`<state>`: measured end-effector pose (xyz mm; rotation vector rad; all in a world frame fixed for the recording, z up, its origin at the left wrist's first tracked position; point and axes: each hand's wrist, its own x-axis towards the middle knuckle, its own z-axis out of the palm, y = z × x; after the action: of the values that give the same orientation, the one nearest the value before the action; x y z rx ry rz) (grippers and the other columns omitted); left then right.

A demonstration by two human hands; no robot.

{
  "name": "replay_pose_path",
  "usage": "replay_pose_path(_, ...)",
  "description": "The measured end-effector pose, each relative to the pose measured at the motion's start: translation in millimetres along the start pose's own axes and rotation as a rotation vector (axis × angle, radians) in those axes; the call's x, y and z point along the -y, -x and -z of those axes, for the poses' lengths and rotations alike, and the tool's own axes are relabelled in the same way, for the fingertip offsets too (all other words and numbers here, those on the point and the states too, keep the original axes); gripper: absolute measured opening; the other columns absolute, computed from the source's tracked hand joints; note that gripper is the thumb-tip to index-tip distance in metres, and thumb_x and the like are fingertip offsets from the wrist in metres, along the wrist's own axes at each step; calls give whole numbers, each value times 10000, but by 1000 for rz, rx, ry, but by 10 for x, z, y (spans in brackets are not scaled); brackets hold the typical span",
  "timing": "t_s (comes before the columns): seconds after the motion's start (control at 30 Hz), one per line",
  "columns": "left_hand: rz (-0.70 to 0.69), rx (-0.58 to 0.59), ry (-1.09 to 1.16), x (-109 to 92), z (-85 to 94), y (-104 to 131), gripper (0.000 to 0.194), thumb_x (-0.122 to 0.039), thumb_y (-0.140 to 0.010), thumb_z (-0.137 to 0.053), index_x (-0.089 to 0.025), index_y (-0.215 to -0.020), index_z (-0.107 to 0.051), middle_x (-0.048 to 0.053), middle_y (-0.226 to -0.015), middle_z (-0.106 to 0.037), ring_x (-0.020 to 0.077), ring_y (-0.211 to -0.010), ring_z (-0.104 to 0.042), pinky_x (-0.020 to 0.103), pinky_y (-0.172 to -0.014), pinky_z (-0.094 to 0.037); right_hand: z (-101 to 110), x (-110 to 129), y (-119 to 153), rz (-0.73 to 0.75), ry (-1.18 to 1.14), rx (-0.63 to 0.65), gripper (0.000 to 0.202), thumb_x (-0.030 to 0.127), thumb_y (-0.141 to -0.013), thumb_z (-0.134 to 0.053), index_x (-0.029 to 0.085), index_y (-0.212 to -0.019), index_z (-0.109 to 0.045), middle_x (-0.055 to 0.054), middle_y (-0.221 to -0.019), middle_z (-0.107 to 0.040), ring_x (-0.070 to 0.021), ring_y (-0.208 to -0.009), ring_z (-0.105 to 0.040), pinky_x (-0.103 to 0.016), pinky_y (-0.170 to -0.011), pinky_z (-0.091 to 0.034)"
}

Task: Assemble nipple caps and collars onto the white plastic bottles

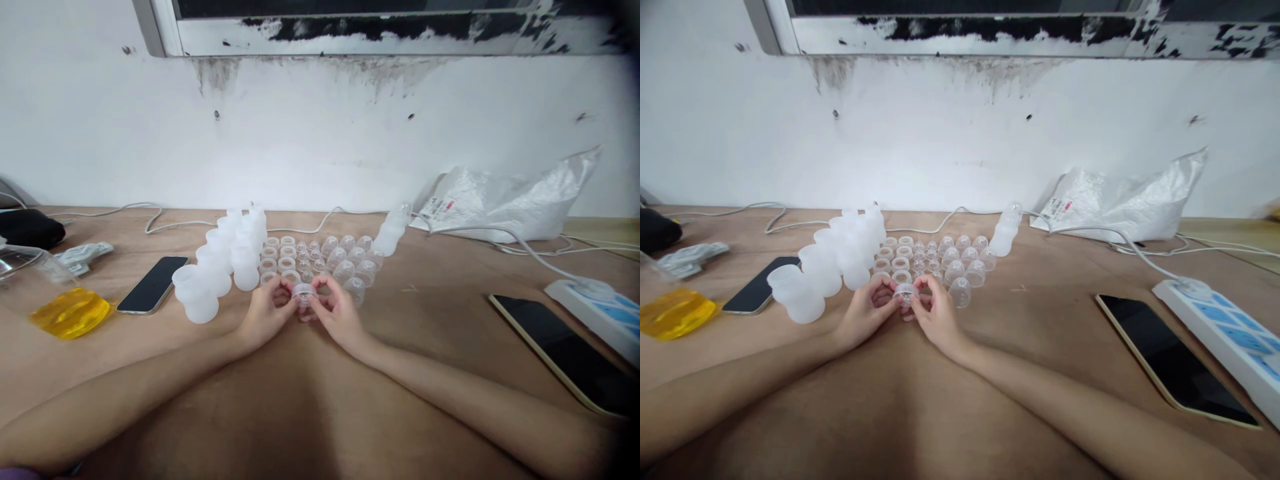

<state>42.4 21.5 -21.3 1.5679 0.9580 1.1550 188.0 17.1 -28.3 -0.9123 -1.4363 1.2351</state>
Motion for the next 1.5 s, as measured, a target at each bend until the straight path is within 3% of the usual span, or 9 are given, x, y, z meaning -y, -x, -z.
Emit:
replay_pose_path(0.17, -26, -23, -46, 25, -9, -3, 130, -182, -724, -555, -162, -779, -438, -1, -726, -566, 118, -662, -597, 245, -634, -491, -6, -15, -16, 4, 22, -4, 173, 292, -751, -534, 234, -803, -379, 32, -725, -486, -103, -584, -577, -298, -560, -565)
replay_pose_path(0.43, -61, -15, -42, 79, 26, 5, 178, -227, -730, -579, -172, -821, -436, 1, -781, -563, 132, -736, -606, 256, -664, -509, -3, -11, -27, 16, 30, -1, 254, 311, -704, -586, 239, -834, -379, 14, -795, -510, -145, -732, -602, -303, -589, -572)
replay_pose_path(1.07, -56, -26, -153, 55, 8, -22, 158, -250, -738, -563, -174, -738, -425, 1, -718, -574, 142, -678, -597, 269, -632, -483, -21, 31, -19, -20, 89, -14, 202, 296, -728, -565, 237, -788, -382, 26, -725, -491, -131, -626, -589, -310, -569, -559)
replay_pose_path(1.33, -98, -43, -246, -7, -6, 48, 129, -252, -770, -514, -180, -724, -418, -13, -646, -547, 123, -591, -558, 216, -523, -428, -15, 15, 39, 116, 169, -47, 141, 294, -752, -533, 234, -787, -410, 6, -796, -459, -116, -612, -550, -287, -539, -549)
replay_pose_path(1.5, -83, -69, -224, 44, 11, 14, 144, -257, -757, -527, -180, -713, -413, -14, -647, -542, 131, -604, -562, 232, -548, -438, -21, 23, -9, 2, 10, 42, 265, 303, -694, -607, 247, -819, -381, 19, -831, -436, -124, -691, -561, -283, -548, -555)
